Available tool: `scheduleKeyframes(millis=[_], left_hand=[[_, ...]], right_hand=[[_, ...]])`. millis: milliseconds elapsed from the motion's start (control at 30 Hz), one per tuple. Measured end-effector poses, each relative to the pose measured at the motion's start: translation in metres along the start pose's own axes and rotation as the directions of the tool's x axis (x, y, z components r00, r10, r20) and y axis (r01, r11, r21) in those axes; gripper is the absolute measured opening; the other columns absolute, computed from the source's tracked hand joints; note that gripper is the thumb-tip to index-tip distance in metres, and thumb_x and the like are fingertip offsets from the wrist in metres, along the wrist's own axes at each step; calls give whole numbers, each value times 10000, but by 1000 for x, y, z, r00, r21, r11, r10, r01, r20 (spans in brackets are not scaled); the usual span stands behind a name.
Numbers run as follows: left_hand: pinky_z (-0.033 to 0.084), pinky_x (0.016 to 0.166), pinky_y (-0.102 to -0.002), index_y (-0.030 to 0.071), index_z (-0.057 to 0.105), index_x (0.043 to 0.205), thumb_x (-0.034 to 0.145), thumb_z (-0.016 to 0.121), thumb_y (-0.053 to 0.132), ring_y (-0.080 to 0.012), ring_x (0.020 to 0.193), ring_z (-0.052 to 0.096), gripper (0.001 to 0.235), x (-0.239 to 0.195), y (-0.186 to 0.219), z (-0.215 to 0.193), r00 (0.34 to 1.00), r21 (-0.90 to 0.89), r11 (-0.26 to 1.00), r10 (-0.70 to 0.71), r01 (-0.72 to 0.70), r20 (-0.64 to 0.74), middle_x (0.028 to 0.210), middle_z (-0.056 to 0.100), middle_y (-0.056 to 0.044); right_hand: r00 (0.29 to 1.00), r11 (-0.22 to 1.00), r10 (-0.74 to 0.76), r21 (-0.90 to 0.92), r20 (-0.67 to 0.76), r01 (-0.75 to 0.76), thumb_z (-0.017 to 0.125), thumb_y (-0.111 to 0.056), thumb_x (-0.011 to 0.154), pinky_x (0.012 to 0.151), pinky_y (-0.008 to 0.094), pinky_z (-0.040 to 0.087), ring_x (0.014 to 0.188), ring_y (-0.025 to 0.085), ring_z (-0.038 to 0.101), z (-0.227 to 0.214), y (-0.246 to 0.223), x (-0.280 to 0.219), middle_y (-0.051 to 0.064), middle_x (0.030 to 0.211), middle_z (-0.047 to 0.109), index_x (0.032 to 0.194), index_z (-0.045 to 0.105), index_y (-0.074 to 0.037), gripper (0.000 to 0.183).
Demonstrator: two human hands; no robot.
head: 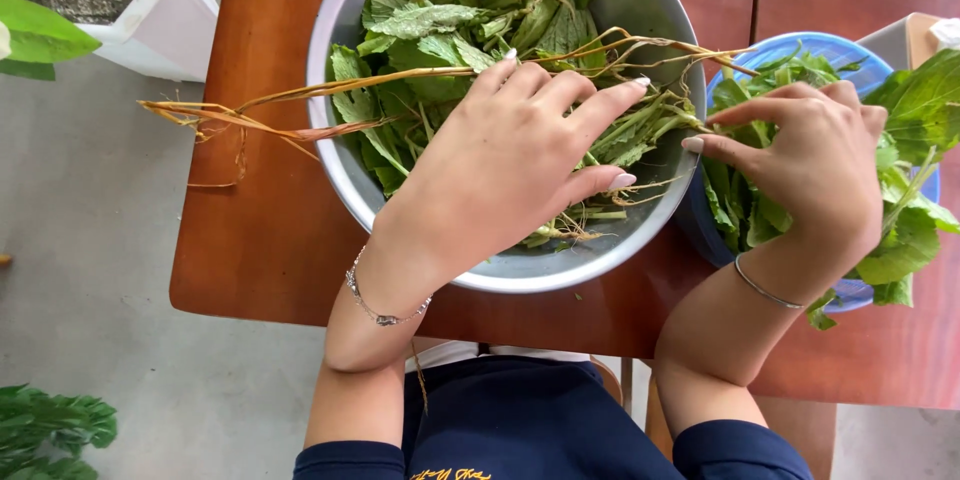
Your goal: Picking green leaves off their stalks and placing them into a bowl.
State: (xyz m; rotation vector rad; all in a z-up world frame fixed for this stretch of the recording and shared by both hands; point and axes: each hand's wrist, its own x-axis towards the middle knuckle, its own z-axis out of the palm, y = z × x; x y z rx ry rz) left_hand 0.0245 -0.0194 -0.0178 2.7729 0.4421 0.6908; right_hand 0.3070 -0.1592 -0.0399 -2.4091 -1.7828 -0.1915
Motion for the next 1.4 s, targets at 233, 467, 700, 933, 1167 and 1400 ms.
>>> scheduleKeyframes(millis=[233, 467, 700, 933, 1167, 1400], left_hand=[[390, 1138, -506, 102, 532, 1473, 1022, 590, 497, -273, 1147, 612, 602, 2, 1, 1, 1000, 75, 997, 20, -19, -1, 1221, 666, -74], [441, 1089, -440, 35, 514, 1470, 1023, 605, 512, -281, 1134, 609, 660, 11, 10, 5, 999, 98, 994, 37, -39, 25, 1239, 660, -98], [527, 882, -421, -36, 510, 1435, 987, 700, 531, -299, 1026, 660, 748, 14, 12, 2, 993, 29, 995, -92, 94, -76, 1140, 672, -143], [559, 869, -362, 158, 614, 1232, 1043, 776, 166, -223, 994, 682, 248, 16, 15, -14, 934, -134, 990, -90, 46, -346, 1100, 720, -5], [567, 834, -336, 136, 616, 1169, 1068, 727, 88, -207, 975, 694, 158, 11, 13, -20, 892, -220, 975, -120, 24, -435, 1063, 715, -1], [595, 832, -288, 95, 516, 1278, 1147, 562, 92, -196, 962, 729, 139, 2, 6, -23, 831, -439, 898, -243, -2, -501, 1121, 694, -15]], right_hand=[[990, 996, -89, -22, -112, 87, 812, -390, 983, 990, 388, 340, 1039, 221, 550, -10, 6, -16, -4, 1033, 726, 998, 812, -183, 207], [871, 946, -239, 101, -429, 309, 705, -259, 1052, 1025, 335, 412, 1100, 209, 565, -19, -34, -9, 16, 1122, 687, 1089, 692, -83, 180], [821, 724, -131, 511, -556, 463, 764, -144, 1067, 928, 310, 549, 1004, 213, 717, -33, -99, 1, 88, 1068, 737, 1071, 627, -25, 183], [882, 303, 20, 843, -471, 444, 734, -89, 1163, 958, 265, 621, 1060, 188, 748, -15, -78, -4, 155, 1105, 712, 1141, 542, 33, 228], [884, 255, 64, 864, -464, 435, 720, -115, 1128, 948, 286, 610, 999, 176, 723, -15, -73, 1, 138, 1067, 704, 1141, 532, 14, 229], [924, 421, 135, 864, -359, 275, 729, -80, 1127, 943, 286, 587, 981, 163, 730, -4, -69, 21, 124, 1062, 728, 1135, 554, 23, 202]])
